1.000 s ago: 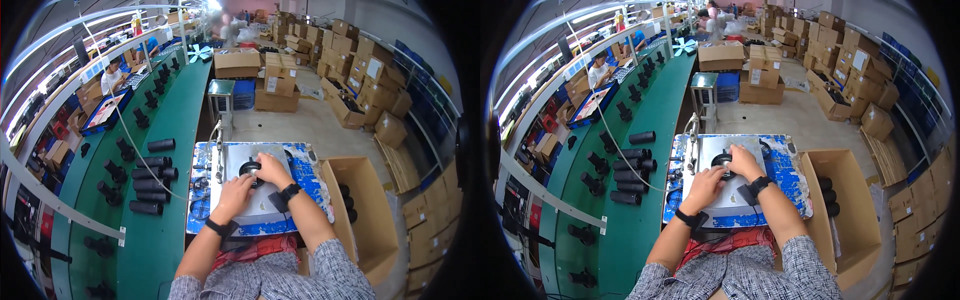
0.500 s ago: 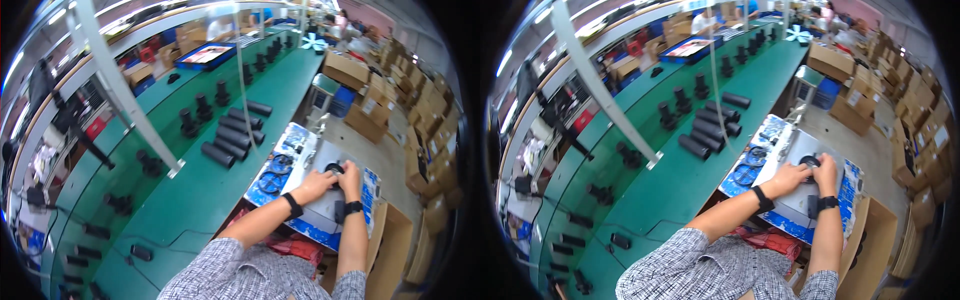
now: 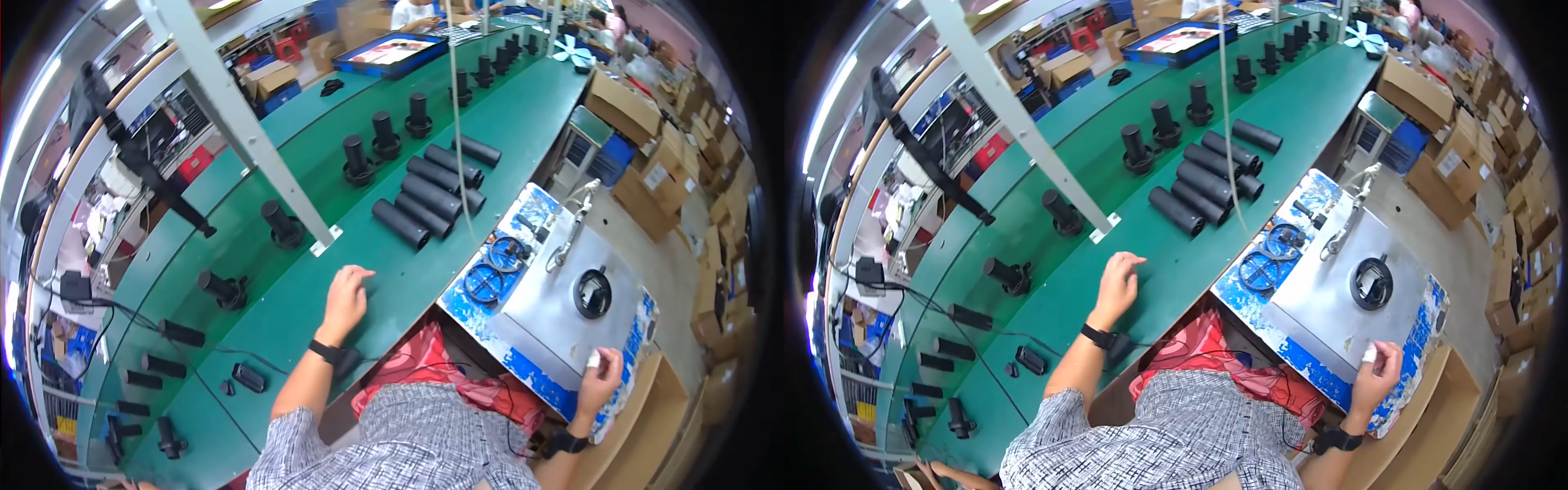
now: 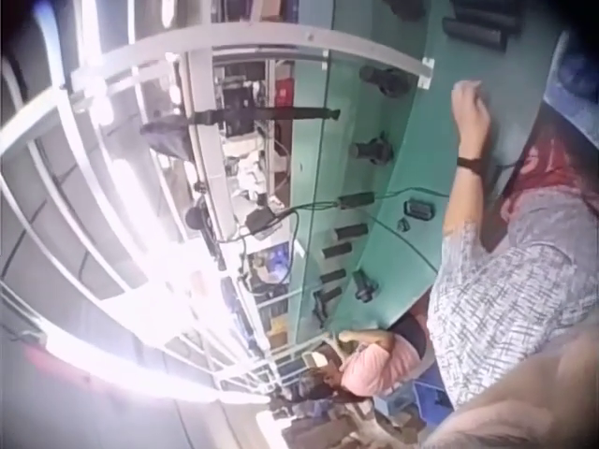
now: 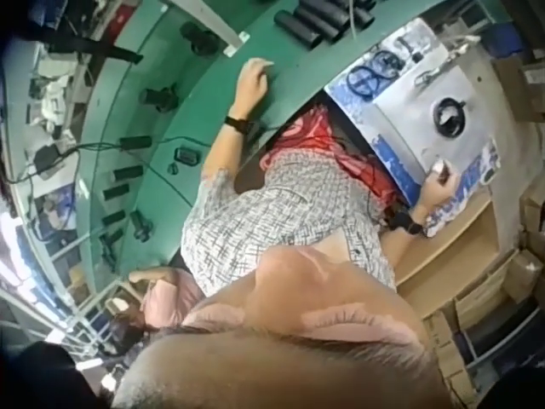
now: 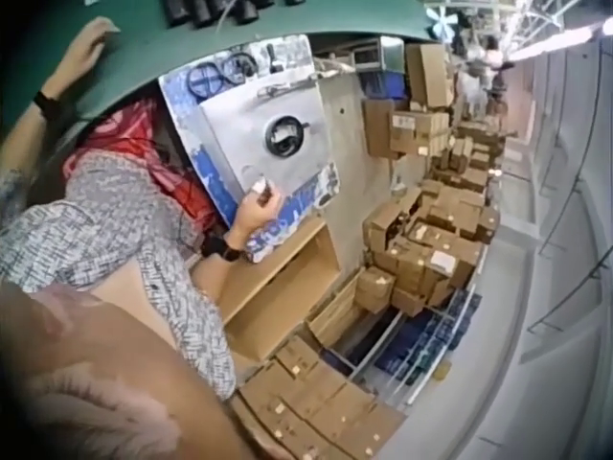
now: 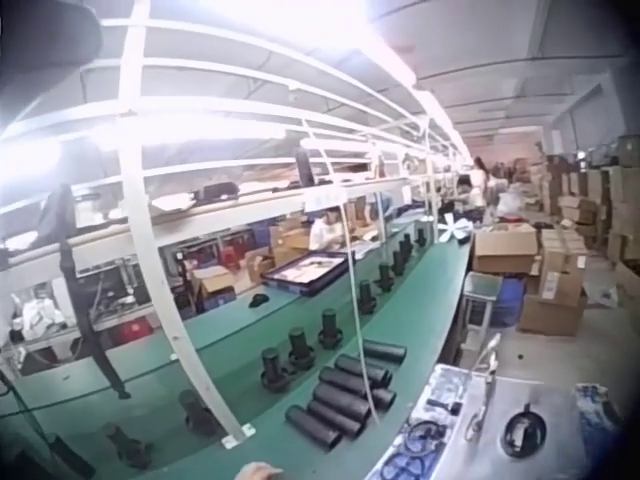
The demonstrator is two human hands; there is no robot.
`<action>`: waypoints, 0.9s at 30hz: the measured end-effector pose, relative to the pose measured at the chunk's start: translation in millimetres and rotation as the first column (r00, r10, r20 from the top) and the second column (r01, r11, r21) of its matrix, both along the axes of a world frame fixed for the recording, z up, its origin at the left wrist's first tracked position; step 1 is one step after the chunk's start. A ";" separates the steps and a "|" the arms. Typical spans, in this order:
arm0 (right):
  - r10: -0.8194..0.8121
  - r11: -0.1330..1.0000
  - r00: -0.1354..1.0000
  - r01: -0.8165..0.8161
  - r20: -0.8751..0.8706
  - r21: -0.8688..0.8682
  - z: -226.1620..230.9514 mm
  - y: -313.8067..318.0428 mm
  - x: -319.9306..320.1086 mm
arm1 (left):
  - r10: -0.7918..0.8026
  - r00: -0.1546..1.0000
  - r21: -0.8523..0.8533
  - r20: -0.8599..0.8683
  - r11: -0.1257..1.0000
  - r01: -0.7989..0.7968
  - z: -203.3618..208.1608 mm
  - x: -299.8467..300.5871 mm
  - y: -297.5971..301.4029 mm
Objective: The person assembles fan components by placing a fan guard onto a machine, pressing a cylindrical housing over it, and then placing the completed unit into a cardboard box. This process is repeated multiple times as the person organizes the finished parts inside the box.
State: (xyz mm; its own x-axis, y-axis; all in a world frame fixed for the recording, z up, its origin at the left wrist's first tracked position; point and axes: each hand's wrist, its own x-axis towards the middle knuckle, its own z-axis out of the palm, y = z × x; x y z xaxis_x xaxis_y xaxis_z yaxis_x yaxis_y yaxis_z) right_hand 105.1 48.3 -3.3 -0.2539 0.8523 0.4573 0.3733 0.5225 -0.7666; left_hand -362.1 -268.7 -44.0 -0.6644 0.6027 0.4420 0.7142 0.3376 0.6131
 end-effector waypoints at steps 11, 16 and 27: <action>-0.150 0.935 0.955 0.054 0.255 0.350 26.4 -4.9 -18.0 | -0.177 0.792 -0.371 -0.584 0.926 -0.067 -9.7 -95.5 159.6; -0.027 0.998 0.999 0.025 0.025 0.061 42.2 -3.8 12.6 | -0.403 0.824 -0.449 -0.398 0.869 0.208 28.6 -53.4 154.0; 0.396 0.203 0.548 -0.835 -0.737 -0.512 102.0 -13.9 -32.8 | -0.678 0.445 -0.231 -0.585 0.665 0.710 197.2 219.0 196.9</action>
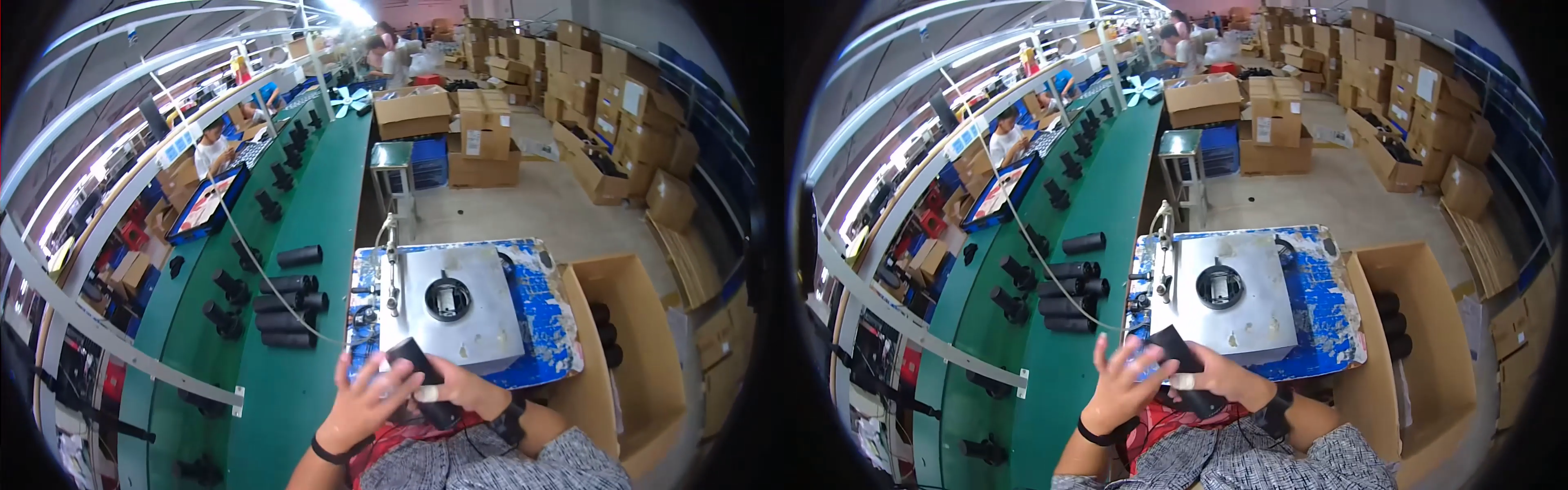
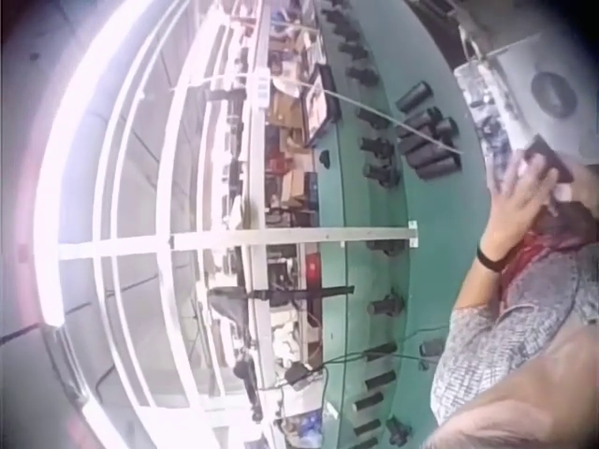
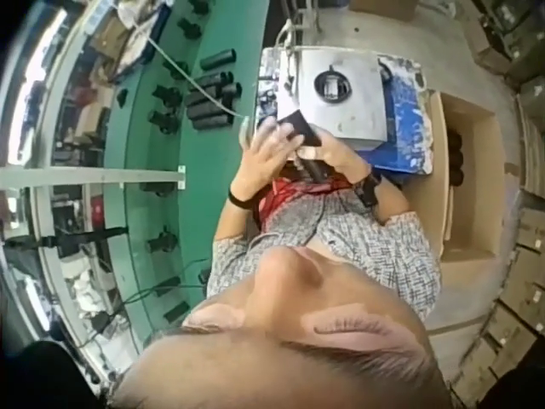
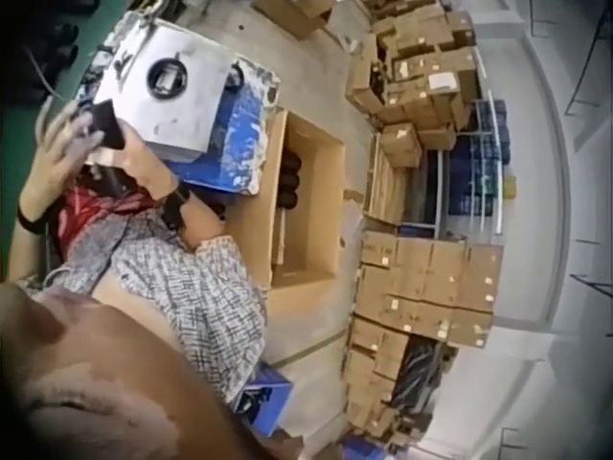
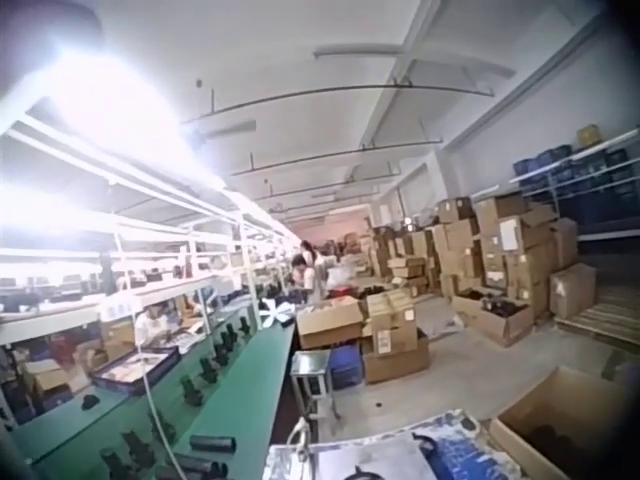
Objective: The person assembles fan components by placing a fan guard onto a machine, pressing a cylindrical housing over it, and then placing the completed unit into a cardboard box. This process is repeated multiple times as the person organizes the finished parts inside the box.
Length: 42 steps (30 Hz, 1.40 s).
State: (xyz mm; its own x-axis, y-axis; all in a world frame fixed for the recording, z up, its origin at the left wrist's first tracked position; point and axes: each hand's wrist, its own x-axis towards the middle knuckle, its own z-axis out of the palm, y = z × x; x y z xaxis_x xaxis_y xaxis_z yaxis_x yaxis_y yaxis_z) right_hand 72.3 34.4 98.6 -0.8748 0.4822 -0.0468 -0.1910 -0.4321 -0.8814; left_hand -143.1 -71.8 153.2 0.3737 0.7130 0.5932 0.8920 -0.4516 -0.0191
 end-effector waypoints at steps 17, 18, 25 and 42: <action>-0.818 0.355 0.502 0.824 -0.280 0.441 -54.6 174.2 -32.1 | 0.257 0.514 -0.309 0.818 0.951 0.016 -142.0 -3.8 -25.0; -0.818 0.276 0.502 0.771 -0.281 0.574 -54.5 171.3 -31.6 | 0.282 0.504 -0.322 0.816 0.947 -0.008 -144.5 -8.8 -27.8; -0.843 0.218 0.538 0.288 0.031 0.933 -19.1 148.4 -22.9 | 0.327 0.435 -0.345 0.839 0.938 -0.041 -145.9 -16.9 -28.4; -0.839 0.243 0.538 0.245 0.077 0.939 -27.0 149.9 -17.7 | 0.254 0.816 -0.266 0.519 0.956 -0.128 -163.6 -144.2 193.5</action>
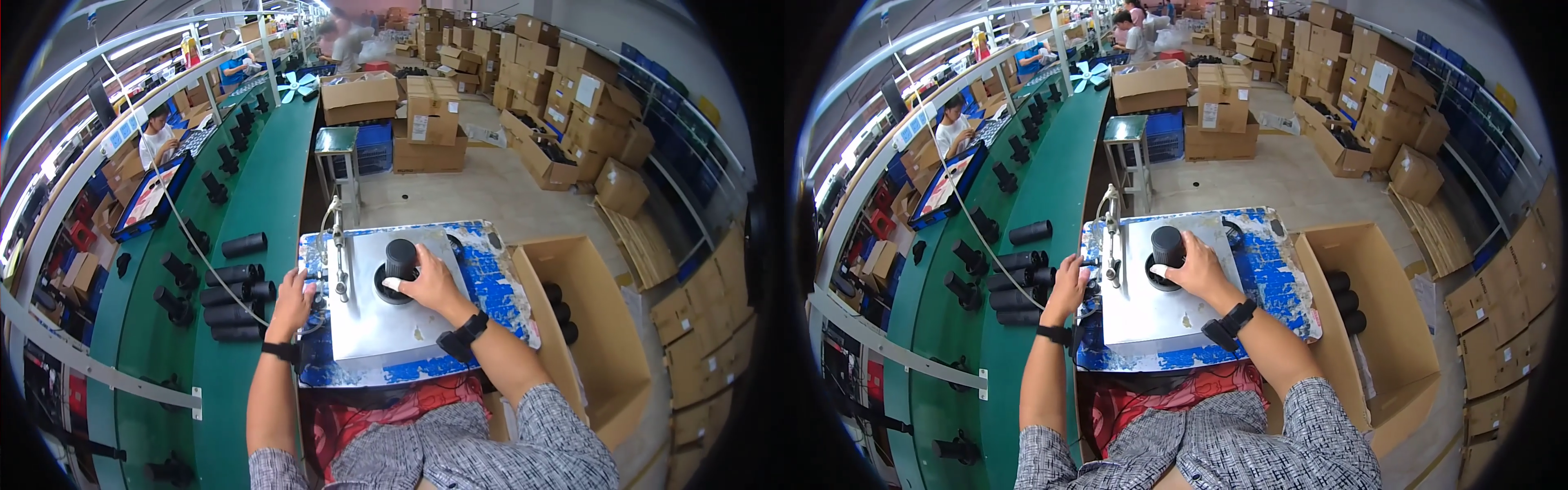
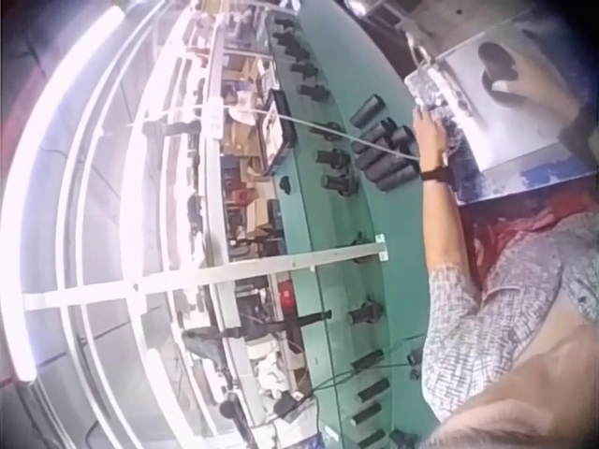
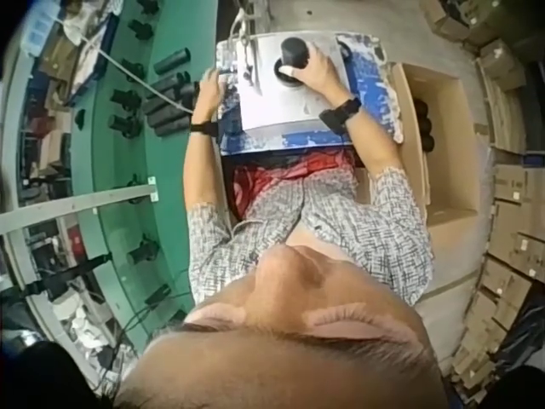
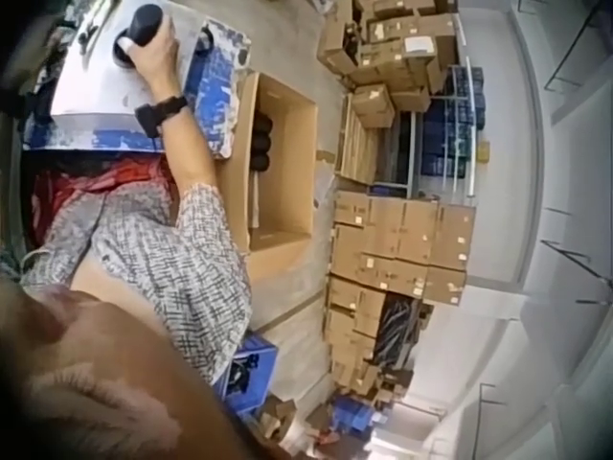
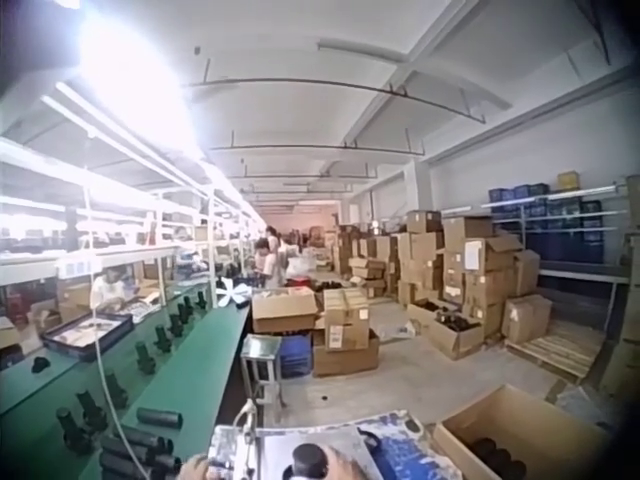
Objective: The person assembles fan components by placing a fan guard onto a machine, pressing a cylindrical housing over it, and then placing the completed unit into a cardboard box. This process is repeated multiple times as the person organizes the finished parts inside the box.
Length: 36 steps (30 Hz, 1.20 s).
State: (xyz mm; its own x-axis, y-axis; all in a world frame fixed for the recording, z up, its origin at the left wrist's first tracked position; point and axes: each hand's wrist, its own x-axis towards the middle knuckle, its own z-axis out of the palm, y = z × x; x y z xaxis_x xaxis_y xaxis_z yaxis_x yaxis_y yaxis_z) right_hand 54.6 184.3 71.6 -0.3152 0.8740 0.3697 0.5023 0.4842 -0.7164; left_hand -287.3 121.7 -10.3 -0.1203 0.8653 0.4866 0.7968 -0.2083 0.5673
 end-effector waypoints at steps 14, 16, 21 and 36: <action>-0.021 0.998 1.000 0.022 -0.008 0.050 -2.8 -2.6 -8.0 | 0.061 0.998 -0.259 0.028 0.965 -0.052 1.3 -19.3 17.6; -0.043 0.997 0.999 0.043 -0.002 0.063 -6.8 -5.1 -10.6 | 0.097 0.995 -0.097 0.005 0.991 -0.096 13.1 -6.6 -3.0; -0.049 0.998 0.999 0.048 0.016 0.043 -3.7 -6.9 4.7 | 0.073 0.913 0.236 0.401 0.955 -0.180 86.0 81.8 -101.6; 0.663 0.646 0.738 -0.650 0.126 0.401 48.9 -222.9 -109.8 | 0.095 0.979 0.393 0.181 0.905 -0.161 114.1 94.1 -295.9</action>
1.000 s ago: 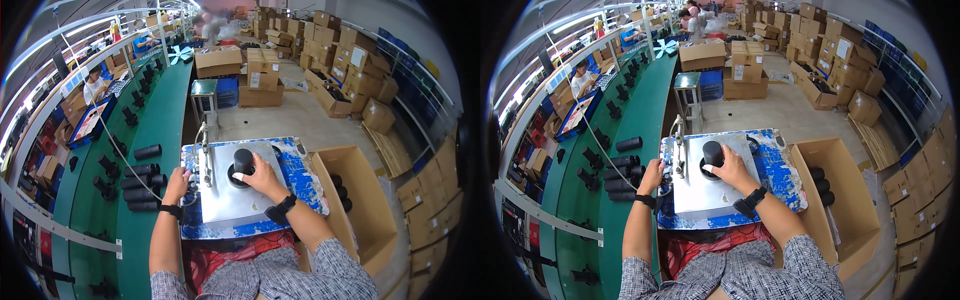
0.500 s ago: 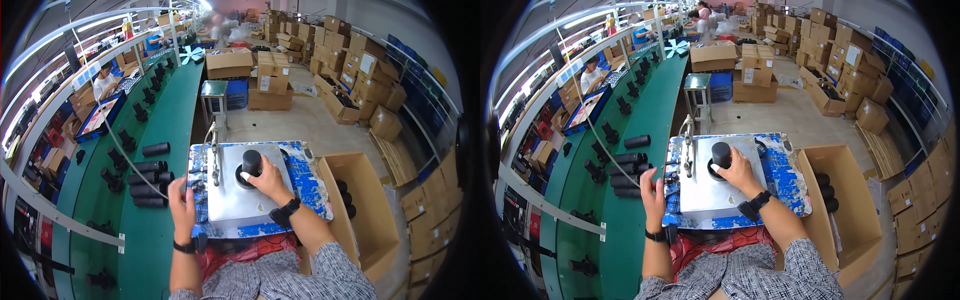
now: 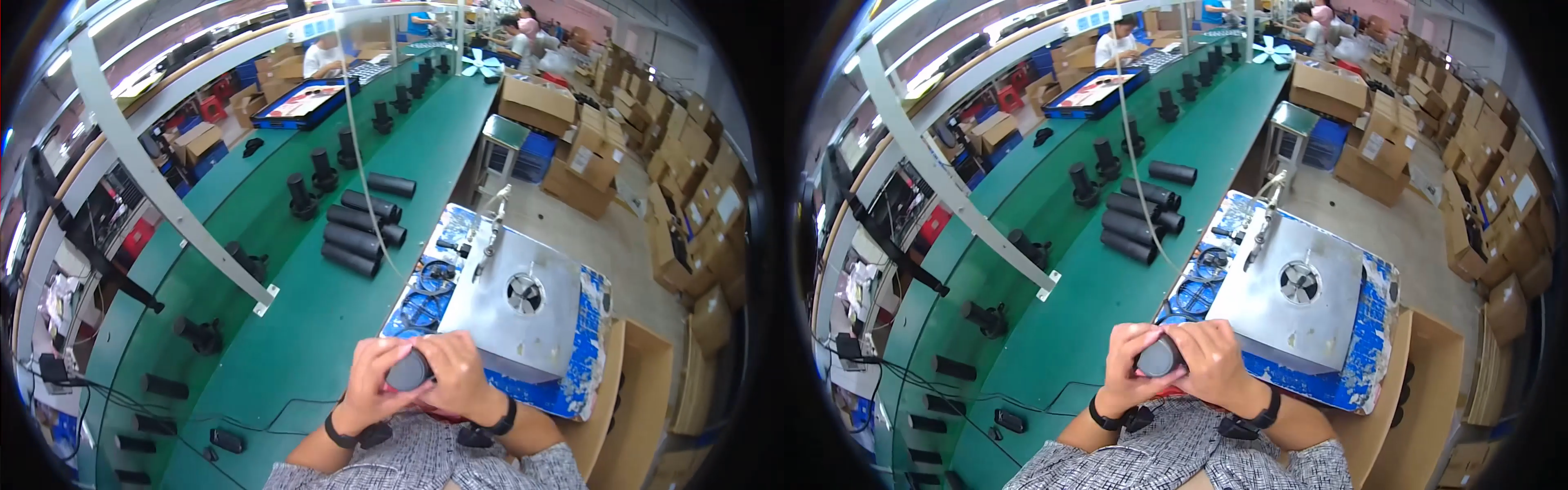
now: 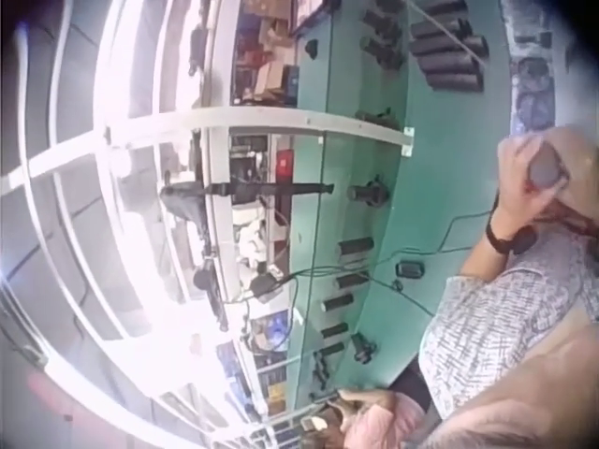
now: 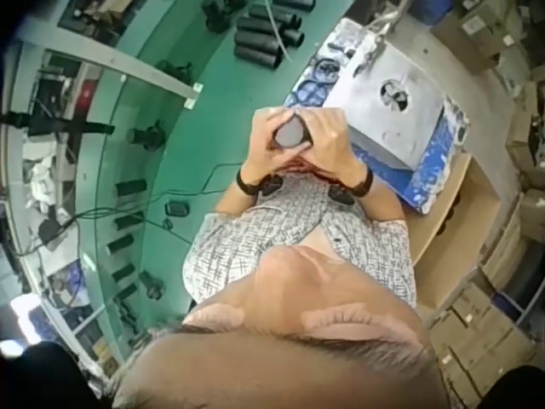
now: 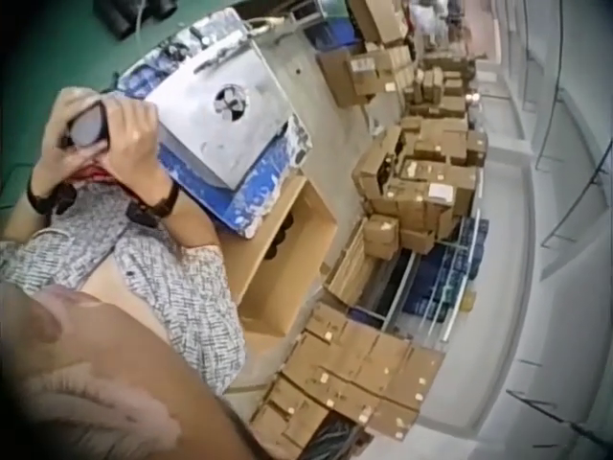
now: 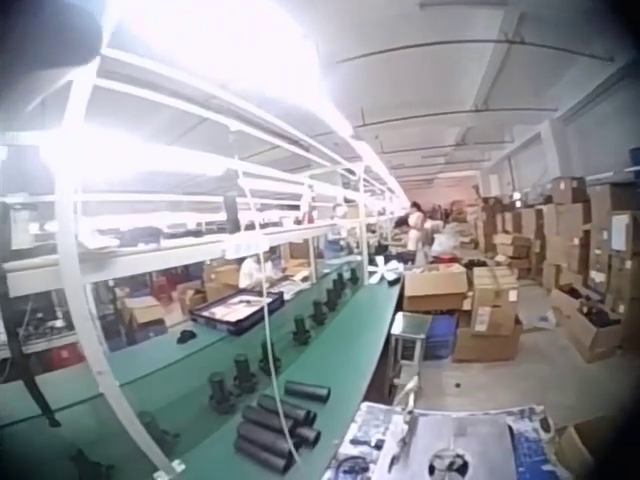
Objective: The person assembles fan components by placing a fan guard onto a machine, pressing a cylindrical housing over it, and then placing the completed unit into a cardboard box. This process is repeated multiple times as the person organizes the finished parts inside the box.
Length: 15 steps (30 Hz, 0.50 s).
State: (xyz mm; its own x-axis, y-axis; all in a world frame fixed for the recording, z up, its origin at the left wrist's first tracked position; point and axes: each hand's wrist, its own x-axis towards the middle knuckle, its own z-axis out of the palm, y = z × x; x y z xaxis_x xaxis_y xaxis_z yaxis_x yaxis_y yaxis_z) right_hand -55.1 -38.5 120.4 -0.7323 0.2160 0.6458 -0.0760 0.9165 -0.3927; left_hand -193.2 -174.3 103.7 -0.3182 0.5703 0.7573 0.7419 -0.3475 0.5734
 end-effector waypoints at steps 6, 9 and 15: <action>-0.201 0.979 0.979 0.203 0.045 -0.034 -15.2 8.7 13.4 | 0.335 0.938 -0.259 -0.084 0.902 -0.345 10.7 -142.3 21.1; -0.068 0.846 0.968 0.185 0.242 -0.500 -29.9 21.7 60.2 | 0.506 0.827 -0.405 -0.245 0.722 -0.561 22.8 -262.8 47.6; -0.244 0.664 0.891 0.441 0.382 -0.604 -56.6 29.4 147.9 | 0.503 0.758 -0.504 -0.415 0.567 -0.652 -75.3 -461.7 128.6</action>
